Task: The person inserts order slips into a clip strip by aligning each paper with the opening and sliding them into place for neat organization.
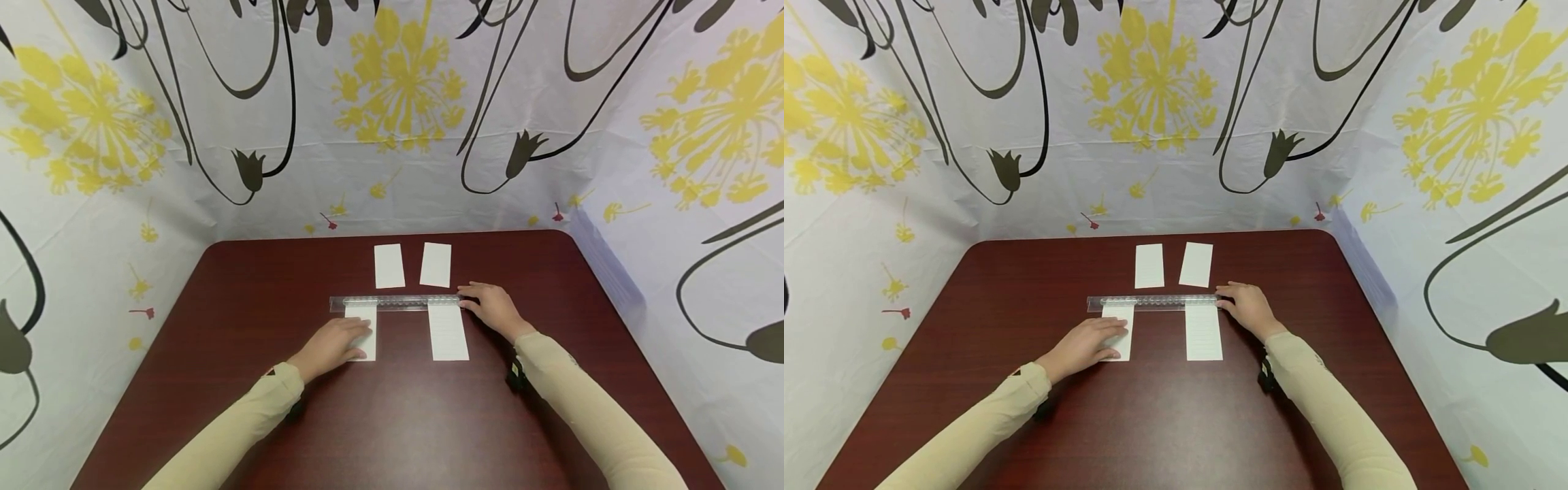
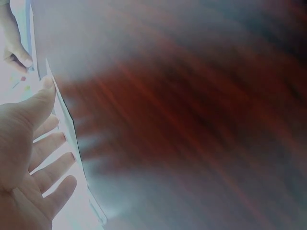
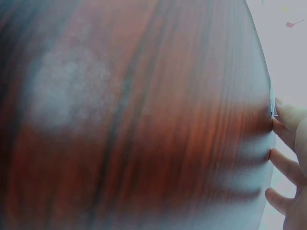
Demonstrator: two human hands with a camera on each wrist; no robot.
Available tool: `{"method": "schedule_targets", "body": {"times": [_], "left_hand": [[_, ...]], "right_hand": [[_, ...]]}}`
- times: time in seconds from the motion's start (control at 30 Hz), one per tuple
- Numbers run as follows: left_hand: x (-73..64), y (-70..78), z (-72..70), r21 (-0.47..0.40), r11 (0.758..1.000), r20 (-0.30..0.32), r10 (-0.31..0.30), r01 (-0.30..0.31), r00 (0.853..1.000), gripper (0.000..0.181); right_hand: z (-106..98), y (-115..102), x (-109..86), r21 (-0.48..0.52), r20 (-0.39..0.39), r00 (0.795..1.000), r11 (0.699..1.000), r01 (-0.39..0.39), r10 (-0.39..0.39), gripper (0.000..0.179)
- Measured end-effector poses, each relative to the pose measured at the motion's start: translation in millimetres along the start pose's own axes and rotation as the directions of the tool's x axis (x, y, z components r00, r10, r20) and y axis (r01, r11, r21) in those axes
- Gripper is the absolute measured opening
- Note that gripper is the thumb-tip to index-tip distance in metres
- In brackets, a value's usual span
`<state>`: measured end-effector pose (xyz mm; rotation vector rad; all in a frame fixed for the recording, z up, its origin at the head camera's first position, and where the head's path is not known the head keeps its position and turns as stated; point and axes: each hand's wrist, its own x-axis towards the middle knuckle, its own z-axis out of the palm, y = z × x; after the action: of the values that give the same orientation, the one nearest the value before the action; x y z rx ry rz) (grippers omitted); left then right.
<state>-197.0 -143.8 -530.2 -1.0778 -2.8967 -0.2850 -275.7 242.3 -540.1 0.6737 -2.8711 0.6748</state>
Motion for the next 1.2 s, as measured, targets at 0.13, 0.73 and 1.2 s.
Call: {"method": "schedule_targets", "body": {"times": [0.13, 0.73, 1.2], "left_hand": [[1.6, 1.0, 0.8, -0.004, 1.000, -0.008, 0.004, -0.004, 1.000, 0.050], [9.1, 8.2, 0.9, 0.020, 0.999, -0.023, 0.045, -0.044, 0.999, 0.050], [11.3, 12.5, 0.6, 0.011, 1.000, -0.012, 0.026, -0.026, 1.000, 0.050]], "right_hand": [[0, 0, 0.3, 0.011, 0.004, 1.000, 1.000, -0.012, 0.012, 0.039], [0, 2, 0.3, 0.008, -0.007, 1.000, 1.000, 0.018, -0.018, 0.037], [2, 3, 0.1, -0.004, -0.021, 0.999, 1.000, 0.031, -0.031, 0.036]]}}
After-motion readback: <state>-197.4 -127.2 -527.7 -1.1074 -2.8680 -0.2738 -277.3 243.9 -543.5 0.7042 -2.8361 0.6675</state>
